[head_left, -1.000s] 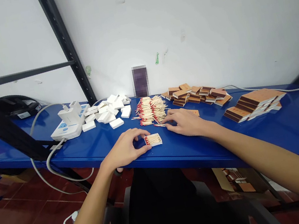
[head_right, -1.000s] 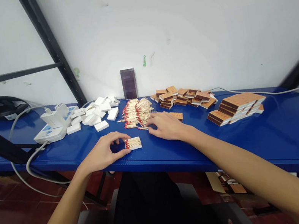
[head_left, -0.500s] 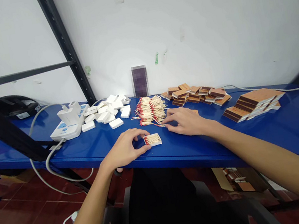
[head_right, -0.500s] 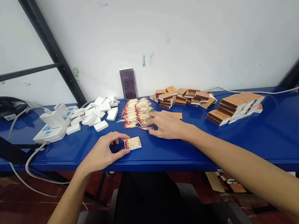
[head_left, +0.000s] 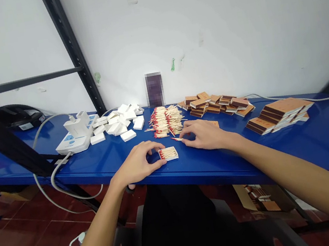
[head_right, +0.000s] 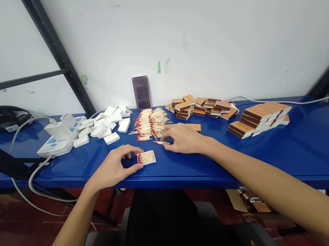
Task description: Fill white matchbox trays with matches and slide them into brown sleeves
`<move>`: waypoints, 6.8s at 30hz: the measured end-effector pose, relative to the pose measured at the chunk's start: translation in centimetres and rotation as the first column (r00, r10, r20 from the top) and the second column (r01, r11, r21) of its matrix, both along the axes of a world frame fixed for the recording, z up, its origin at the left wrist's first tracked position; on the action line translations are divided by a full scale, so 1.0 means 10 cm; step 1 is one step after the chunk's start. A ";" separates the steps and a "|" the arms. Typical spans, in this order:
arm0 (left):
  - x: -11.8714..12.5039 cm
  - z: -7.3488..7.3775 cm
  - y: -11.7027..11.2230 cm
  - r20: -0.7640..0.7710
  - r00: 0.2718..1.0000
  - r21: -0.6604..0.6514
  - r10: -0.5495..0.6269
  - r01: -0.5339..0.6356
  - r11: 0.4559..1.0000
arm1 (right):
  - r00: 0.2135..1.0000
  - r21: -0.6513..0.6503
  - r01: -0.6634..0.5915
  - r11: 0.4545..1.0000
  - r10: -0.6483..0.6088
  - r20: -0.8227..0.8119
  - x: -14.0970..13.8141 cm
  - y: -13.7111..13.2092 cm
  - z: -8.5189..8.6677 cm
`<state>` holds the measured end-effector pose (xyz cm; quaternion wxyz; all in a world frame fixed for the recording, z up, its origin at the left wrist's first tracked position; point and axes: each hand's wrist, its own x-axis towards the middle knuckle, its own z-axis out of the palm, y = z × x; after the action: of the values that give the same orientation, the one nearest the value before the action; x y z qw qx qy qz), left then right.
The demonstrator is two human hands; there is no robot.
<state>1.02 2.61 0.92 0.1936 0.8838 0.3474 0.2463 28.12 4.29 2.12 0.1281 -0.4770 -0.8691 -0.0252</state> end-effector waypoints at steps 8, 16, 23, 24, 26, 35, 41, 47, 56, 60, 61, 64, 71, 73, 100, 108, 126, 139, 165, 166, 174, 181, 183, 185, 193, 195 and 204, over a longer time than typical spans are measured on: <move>0.00 -0.01 0.01 0.011 1.000 0.014 -0.010 0.010 1.000 | 0.972 0.018 0.135 0.991 -0.129 -0.195 -0.15 0.16 -0.05; 0.00 -0.01 0.01 0.012 1.000 0.022 -0.012 0.012 1.000 | 0.951 -0.121 0.192 0.974 -0.215 -0.222 -0.26 0.28 -0.05; 0.00 -0.01 0.00 0.020 1.000 0.015 -0.011 0.011 1.000 | 0.961 -0.143 0.103 0.984 -0.135 -0.241 -0.15 0.24 0.02; 0.00 -0.01 0.00 0.022 1.000 0.015 -0.011 0.011 1.000 | 0.966 -0.157 0.080 0.984 -0.115 -0.230 -0.11 0.23 0.04; 0.00 -0.01 0.00 0.021 1.000 0.014 -0.014 0.013 1.000 | 0.977 -0.190 0.059 0.980 -0.096 -0.192 -0.03 0.21 0.07; 0.00 -0.01 0.00 0.014 1.000 0.018 -0.009 0.009 1.000 | 0.982 -0.253 0.021 0.967 -0.068 -0.178 0.06 0.19 0.06; 0.00 -0.01 0.00 0.013 1.000 0.019 -0.006 0.006 1.000 | 0.975 -0.259 -0.047 0.965 -0.012 -0.221 0.04 0.17 0.02; 0.01 -0.01 0.00 0.011 1.000 0.013 -0.004 0.004 1.000 | 0.968 -0.263 -0.115 0.958 0.049 -0.246 0.03 0.15 0.01; -0.01 -0.01 0.00 0.007 1.000 0.019 -0.004 0.004 1.000 | 0.949 -0.266 -0.185 0.946 0.103 -0.297 0.02 0.13 -0.01; 0.00 0.01 0.00 -0.010 1.000 0.003 0.002 -0.002 1.000 | 0.951 -0.264 -0.164 0.950 0.081 -0.299 0.04 0.14 -0.02; 0.00 0.01 0.00 -0.011 1.000 0.002 0.002 -0.002 1.000 | 0.951 -0.268 -0.163 0.950 0.079 -0.300 0.04 0.14 -0.03; 0.00 0.01 -0.01 -0.012 1.000 0.005 0.001 -0.001 1.000 | 0.950 -0.273 -0.170 0.947 0.083 -0.303 0.04 0.14 -0.04; 0.00 0.01 -0.01 -0.016 1.000 -0.001 0.005 -0.005 1.000 | 0.951 -0.192 -0.186 0.964 0.127 -0.283 0.03 0.13 -0.05; 0.00 0.01 0.00 -0.016 1.000 -0.002 0.008 -0.008 1.000 | 0.951 -0.174 -0.187 0.967 0.133 -0.279 0.01 0.12 -0.05; 0.00 0.01 0.00 -0.008 1.000 0.004 0.007 -0.007 1.000 | 0.976 -0.053 -0.016 0.998 0.004 -0.220 0.08 0.26 -0.16; 0.00 0.00 0.00 -0.004 1.000 0.010 -0.002 0.002 1.000 | 0.971 -0.016 -0.013 1.000 0.009 -0.241 0.06 0.29 -0.18; 0.00 0.00 -0.01 -0.008 1.000 0.003 0.003 -0.003 1.000 | 0.977 -0.016 -0.078 0.997 0.073 -0.200 0.02 0.30 -0.18; 0.00 0.01 0.00 -0.014 1.000 0.007 0.003 -0.003 1.000 | 1.000 -0.014 -0.013 1.000 0.013 0.018 0.01 0.28 -0.15; 0.00 0.00 0.00 -0.011 1.000 0.002 0.007 -0.007 1.000 | 0.989 -0.213 -0.080 0.974 0.050 -0.140 -0.04 0.05 0.03; 0.00 0.00 0.00 -0.010 1.000 0.004 0.008 -0.008 1.000 | 0.988 -0.229 -0.102 0.968 0.071 -0.140 -0.02 0.05 0.04; 0.01 0.01 -0.01 -0.026 1.000 0.005 0.015 -0.015 1.000 | 0.977 -0.346 -0.188 0.919 0.139 -0.164 -0.01 0.07 0.07; 0.00 0.00 0.01 -0.017 1.000 0.001 0.004 -0.004 1.000 | 0.982 -0.367 -0.176 0.913 0.141 -0.122 -0.04 0.02 0.10; 0.00 0.00 0.01 -0.017 1.000 0.002 0.005 -0.005 1.000 | 0.982 -0.348 -0.182 0.920 0.153 -0.108 -0.05 0.00 0.10; 0.00 0.00 0.01 -0.016 1.000 0.005 0.007 -0.007 1.000 | 0.981 -0.328 -0.189 0.925 0.165 -0.102 -0.06 0.00 0.09; 0.00 0.01 0.00 -0.004 1.000 0.004 -0.002 0.002 1.000 | 0.977 -0.317 -0.208 0.925 0.179 -0.119 -0.06 0.00 0.08; 0.00 0.01 0.00 -0.004 1.000 -0.005 0.000 -0.001 1.000 | 0.976 -0.305 -0.205 0.930 0.170 -0.137 -0.04 0.01 0.09; -0.01 -0.04 0.02 0.050 0.999 -0.038 0.003 -0.001 0.999 | 0.947 -0.354 -0.303 0.885 0.240 -0.213 -0.22 -0.09 0.21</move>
<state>0.94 2.83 0.56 0.2188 0.8732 0.3479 0.2619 25.87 3.34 4.21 0.1056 -0.3666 -0.9021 0.2017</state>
